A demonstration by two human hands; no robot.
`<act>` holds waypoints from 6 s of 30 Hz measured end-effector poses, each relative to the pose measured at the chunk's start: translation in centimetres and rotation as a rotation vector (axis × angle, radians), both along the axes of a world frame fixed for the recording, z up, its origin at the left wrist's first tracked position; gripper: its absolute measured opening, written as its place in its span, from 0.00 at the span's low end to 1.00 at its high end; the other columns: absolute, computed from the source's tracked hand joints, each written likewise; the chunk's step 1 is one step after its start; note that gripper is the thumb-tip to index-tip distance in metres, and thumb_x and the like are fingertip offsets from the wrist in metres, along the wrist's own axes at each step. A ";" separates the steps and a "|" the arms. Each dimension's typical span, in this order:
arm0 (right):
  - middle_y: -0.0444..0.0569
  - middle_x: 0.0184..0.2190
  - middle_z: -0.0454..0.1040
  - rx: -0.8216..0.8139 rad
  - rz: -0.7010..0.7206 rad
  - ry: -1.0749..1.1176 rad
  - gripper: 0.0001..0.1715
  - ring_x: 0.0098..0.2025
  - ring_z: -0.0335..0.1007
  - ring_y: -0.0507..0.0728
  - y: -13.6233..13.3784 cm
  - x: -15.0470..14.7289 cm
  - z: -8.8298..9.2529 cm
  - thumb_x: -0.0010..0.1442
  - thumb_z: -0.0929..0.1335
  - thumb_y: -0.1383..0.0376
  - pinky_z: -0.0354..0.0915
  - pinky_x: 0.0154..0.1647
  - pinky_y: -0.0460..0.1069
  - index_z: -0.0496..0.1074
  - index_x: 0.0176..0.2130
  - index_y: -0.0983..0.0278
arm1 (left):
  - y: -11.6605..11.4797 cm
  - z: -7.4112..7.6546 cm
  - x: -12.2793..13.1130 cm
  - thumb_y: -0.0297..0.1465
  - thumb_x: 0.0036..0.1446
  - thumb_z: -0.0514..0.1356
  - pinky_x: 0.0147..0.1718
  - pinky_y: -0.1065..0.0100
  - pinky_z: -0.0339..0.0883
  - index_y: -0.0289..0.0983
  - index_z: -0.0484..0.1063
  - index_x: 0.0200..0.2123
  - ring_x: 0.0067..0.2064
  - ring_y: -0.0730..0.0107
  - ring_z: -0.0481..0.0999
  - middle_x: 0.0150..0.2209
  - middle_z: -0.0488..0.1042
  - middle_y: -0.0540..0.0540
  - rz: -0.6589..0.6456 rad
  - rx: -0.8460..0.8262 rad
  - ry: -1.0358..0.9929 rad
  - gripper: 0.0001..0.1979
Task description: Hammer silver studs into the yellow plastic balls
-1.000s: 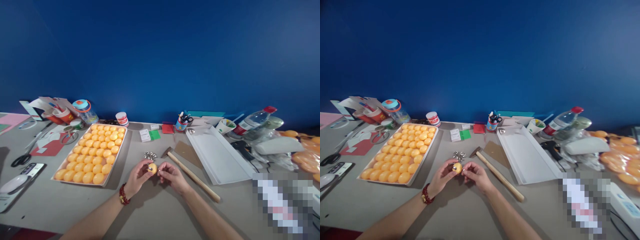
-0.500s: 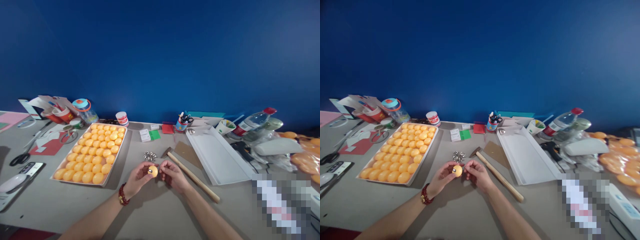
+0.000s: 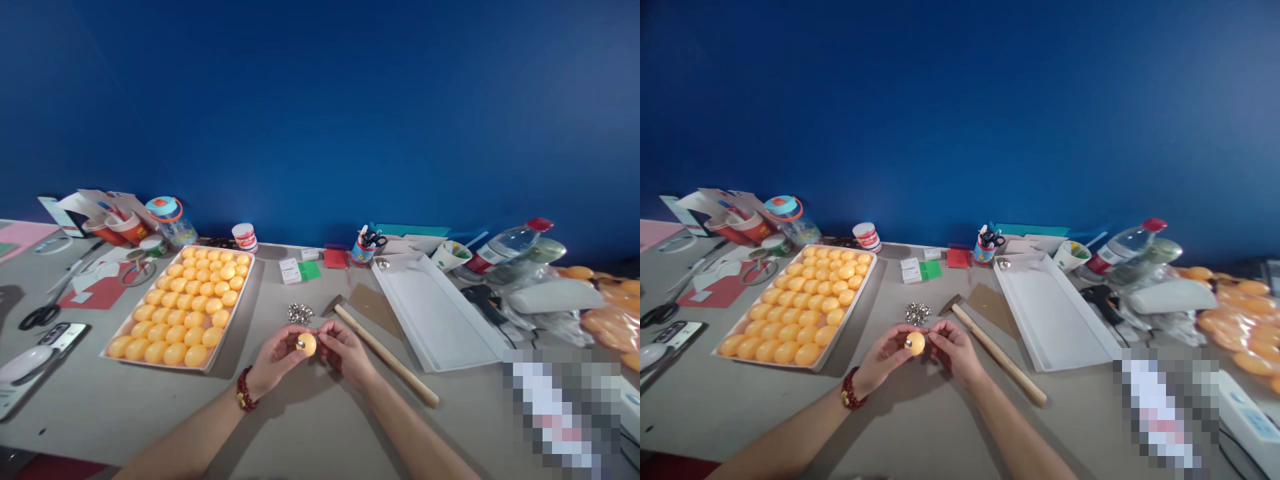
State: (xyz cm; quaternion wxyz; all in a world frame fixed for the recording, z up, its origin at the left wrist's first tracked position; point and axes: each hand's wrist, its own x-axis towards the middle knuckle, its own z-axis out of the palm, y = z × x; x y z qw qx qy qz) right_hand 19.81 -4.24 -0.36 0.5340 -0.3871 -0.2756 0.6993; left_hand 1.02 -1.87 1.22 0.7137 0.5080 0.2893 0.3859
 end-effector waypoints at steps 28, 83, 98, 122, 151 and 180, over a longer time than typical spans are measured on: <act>0.41 0.24 0.69 0.046 0.114 -0.093 0.16 0.24 0.63 0.48 -0.5 0.1 -0.1 0.54 0.74 0.57 0.58 0.28 0.44 0.69 0.31 0.64 | 0.5 -1.0 0.0 0.37 0.58 0.61 0.54 0.58 0.68 0.38 0.71 0.54 0.53 0.56 0.74 0.54 0.75 0.41 0.076 0.148 0.253 0.21; 0.41 0.24 0.69 0.022 0.097 -0.110 0.19 0.24 0.66 0.48 -0.3 -0.1 0.0 0.49 0.76 0.54 0.62 0.29 0.45 0.70 0.30 0.65 | 0.5 -0.7 0.2 0.39 0.58 0.60 0.48 0.60 0.72 0.37 0.73 0.51 0.48 0.57 0.77 0.50 0.77 0.41 0.084 0.151 0.292 0.20; 0.44 0.26 0.70 0.278 0.013 -0.693 0.12 0.27 0.65 0.53 -0.1 0.9 0.3 0.59 0.69 0.55 0.60 0.31 0.48 0.70 0.32 0.62 | 0.5 -1.4 0.2 0.39 0.58 0.60 0.44 0.61 0.74 0.38 0.72 0.52 0.44 0.60 0.78 0.49 0.77 0.41 0.218 0.085 0.191 0.20; 0.55 0.34 0.74 0.406 -0.233 -1.948 0.13 0.33 0.72 0.60 1.0 5.4 1.7 0.67 0.58 0.63 0.61 0.32 0.50 0.68 0.39 0.65 | 0.5 -0.4 0.1 0.38 0.54 0.64 0.34 0.66 0.72 0.38 0.71 0.49 0.34 0.65 0.79 0.34 0.77 0.46 0.172 0.028 -0.002 0.20; 0.47 0.31 0.79 0.860 -0.159 -1.540 0.11 0.30 0.76 0.54 -2.0 1.2 5.3 0.68 0.61 0.61 0.63 0.31 0.45 0.70 0.43 0.62 | 1.4 -1.7 0.1 0.33 0.52 0.66 0.33 0.64 0.77 0.41 0.76 0.45 0.38 0.66 0.71 0.42 0.69 0.44 0.222 0.116 -0.081 0.15; 0.48 0.30 0.78 0.862 -0.110 -1.529 0.11 0.29 0.74 0.54 -2.2 1.2 5.4 0.68 0.62 0.62 0.62 0.30 0.45 0.71 0.43 0.62 | 1.1 -2.0 -0.4 0.31 0.57 0.62 0.48 0.56 0.68 0.42 0.71 0.53 0.50 0.57 0.68 0.47 0.65 0.41 0.213 0.569 0.252 0.19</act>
